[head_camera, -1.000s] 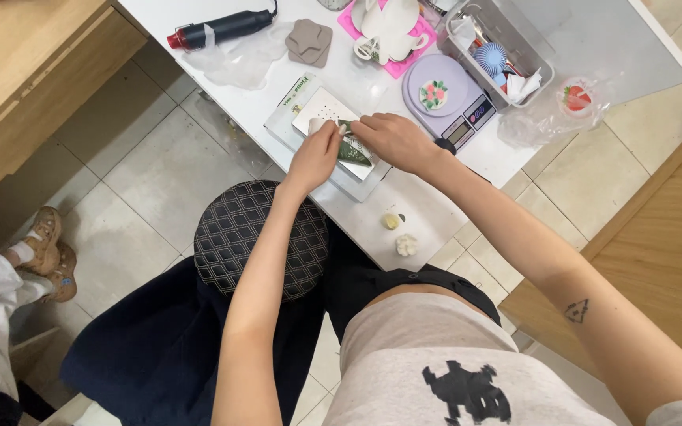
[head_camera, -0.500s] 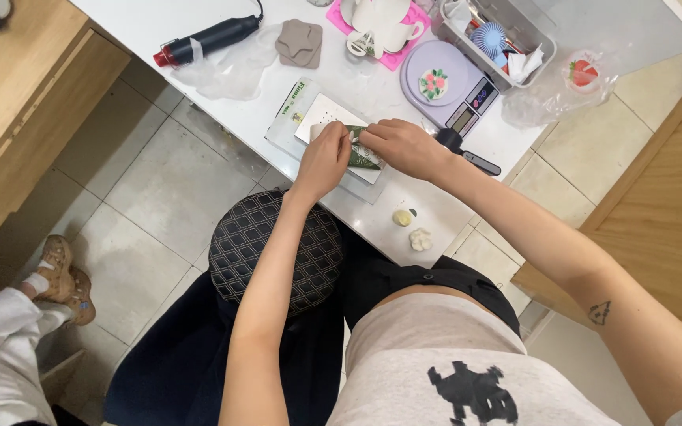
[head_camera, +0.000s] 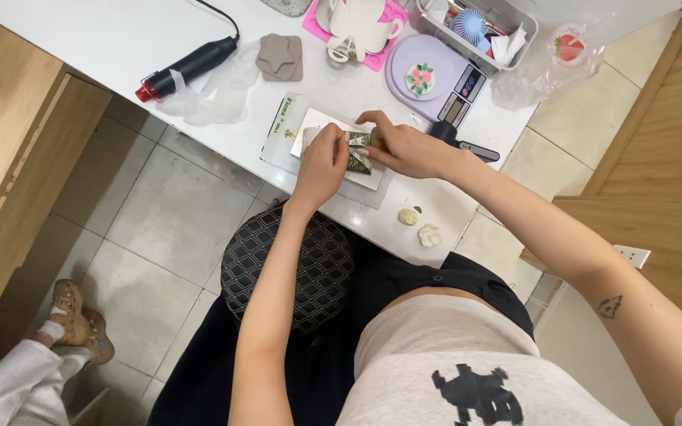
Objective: The recorder retrieves a candle and packaging from a shelf, moves to a workstation, and puts on a protective glove.
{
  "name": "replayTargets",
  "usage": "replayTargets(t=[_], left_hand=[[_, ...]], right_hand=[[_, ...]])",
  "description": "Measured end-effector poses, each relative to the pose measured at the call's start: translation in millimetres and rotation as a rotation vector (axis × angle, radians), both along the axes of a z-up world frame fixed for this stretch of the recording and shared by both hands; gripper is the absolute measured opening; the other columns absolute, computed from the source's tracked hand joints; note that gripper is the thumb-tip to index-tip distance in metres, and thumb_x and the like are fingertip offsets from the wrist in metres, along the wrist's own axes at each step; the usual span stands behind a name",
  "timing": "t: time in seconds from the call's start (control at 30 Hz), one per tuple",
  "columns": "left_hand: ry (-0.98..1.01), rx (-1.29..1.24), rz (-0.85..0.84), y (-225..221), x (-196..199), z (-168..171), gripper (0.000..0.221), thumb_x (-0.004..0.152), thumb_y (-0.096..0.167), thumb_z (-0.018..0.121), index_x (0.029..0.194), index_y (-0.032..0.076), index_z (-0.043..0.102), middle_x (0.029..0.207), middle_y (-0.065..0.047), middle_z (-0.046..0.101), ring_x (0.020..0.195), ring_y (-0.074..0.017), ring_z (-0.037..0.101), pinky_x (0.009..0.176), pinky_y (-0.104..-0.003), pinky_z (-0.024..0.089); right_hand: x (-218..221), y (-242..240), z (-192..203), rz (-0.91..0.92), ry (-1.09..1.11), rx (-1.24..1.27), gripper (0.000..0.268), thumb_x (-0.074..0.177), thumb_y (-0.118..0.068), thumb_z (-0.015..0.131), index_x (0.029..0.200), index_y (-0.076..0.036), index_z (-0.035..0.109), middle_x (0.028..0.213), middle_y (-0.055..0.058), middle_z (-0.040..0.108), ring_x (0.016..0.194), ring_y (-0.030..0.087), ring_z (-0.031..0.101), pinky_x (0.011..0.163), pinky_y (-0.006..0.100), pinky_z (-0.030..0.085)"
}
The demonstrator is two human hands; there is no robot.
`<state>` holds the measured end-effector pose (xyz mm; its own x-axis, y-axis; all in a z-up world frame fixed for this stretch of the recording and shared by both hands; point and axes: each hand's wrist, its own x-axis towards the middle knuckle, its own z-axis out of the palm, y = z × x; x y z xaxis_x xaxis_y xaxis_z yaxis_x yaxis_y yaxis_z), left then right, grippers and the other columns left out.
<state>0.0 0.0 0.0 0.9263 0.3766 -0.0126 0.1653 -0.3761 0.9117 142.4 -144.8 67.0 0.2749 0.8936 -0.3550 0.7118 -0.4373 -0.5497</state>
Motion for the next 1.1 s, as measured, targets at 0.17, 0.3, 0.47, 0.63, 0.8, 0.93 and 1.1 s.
replayTargets(t=[0.17,0.3,0.47,0.63,0.8,0.93,1.1], left_hand=[[-0.087,-0.07,0.062,-7.4,5.9,-3.1,0.018,0.108,0.016,0.053,0.097,0.001,0.053,0.084,-0.013,0.054,0.078,-0.0282,0.053,0.072,-0.04,0.045],[-0.282,0.08,0.057,-21.5,10.5,-4.1,0.018,0.109,0.017,0.056,0.097,0.003,0.056,0.094,-0.008,0.057,0.091,-0.0273,0.053,0.085,-0.041,0.046],[-0.275,0.107,0.156,-25.0,0.9,-6.1,0.021,0.108,0.023,0.057,0.117,0.004,0.052,0.111,-0.013,0.048,0.098,-0.0246,0.055,0.084,-0.038,0.044],[-0.374,0.084,0.261,-25.0,-11.5,-47.5,0.031,0.11,0.025,0.055,0.12,0.0,0.039,0.112,-0.015,0.04,0.096,-0.0253,0.048,0.083,-0.035,0.046],[-0.218,-0.234,0.419,-17.4,-24.2,-76.7,0.02,0.121,0.021,0.041,0.117,0.002,0.045,0.104,-0.011,0.046,0.093,-0.0207,0.045,0.087,-0.034,0.044],[-0.153,-0.188,0.252,-8.3,-32.6,-53.2,0.021,0.112,0.01,0.047,0.131,0.004,0.054,0.13,-0.013,0.055,0.128,-0.0249,0.051,0.103,-0.034,0.049],[0.044,-0.249,0.043,2.7,-34.9,3.3,0.07,0.091,0.017,0.065,0.155,0.019,0.037,0.163,-0.011,0.032,0.148,-0.0262,0.041,0.099,-0.034,0.056]], right_hand=[[-3.9,-2.2,-20.6,0.084,0.077,0.182,0.065,0.089,-0.028,0.067,0.14,0.001,0.04,0.095,0.019,0.067,0.072,0.033,0.069,0.061,0.042,0.053],[-5.6,-7.4,-63.3,0.167,-0.315,0.219,0.05,0.099,-0.036,0.067,0.122,0.002,0.046,0.098,0.019,0.067,0.081,0.037,0.068,0.067,0.043,0.055],[-14.3,-8.1,-38.9,0.022,-0.185,0.248,0.044,0.102,-0.029,0.061,0.13,0.0,0.045,0.101,0.021,0.07,0.078,0.04,0.069,0.065,0.047,0.055],[-17.2,-18.3,-44.6,-0.179,0.091,0.216,0.029,0.108,-0.02,0.046,0.133,-0.006,0.043,0.088,0.018,0.07,0.074,0.035,0.07,0.067,0.045,0.053],[-20.8,-32.7,-69.1,-0.406,0.417,0.31,0.026,0.111,-0.02,0.04,0.136,-0.011,0.04,0.073,0.01,0.064,0.071,0.019,0.07,0.069,0.035,0.056],[-21.7,-39.3,-84.3,-0.583,0.528,0.27,0.024,0.109,-0.019,0.045,0.133,-0.013,0.044,0.075,0.005,0.063,0.072,0.012,0.066,0.066,0.03,0.05],[-19.7,-39.9,-85.2,-0.619,0.6,0.283,0.023,0.108,-0.018,0.049,0.131,-0.014,0.045,0.079,0.004,0.063,0.074,0.011,0.066,0.067,0.028,0.052]])
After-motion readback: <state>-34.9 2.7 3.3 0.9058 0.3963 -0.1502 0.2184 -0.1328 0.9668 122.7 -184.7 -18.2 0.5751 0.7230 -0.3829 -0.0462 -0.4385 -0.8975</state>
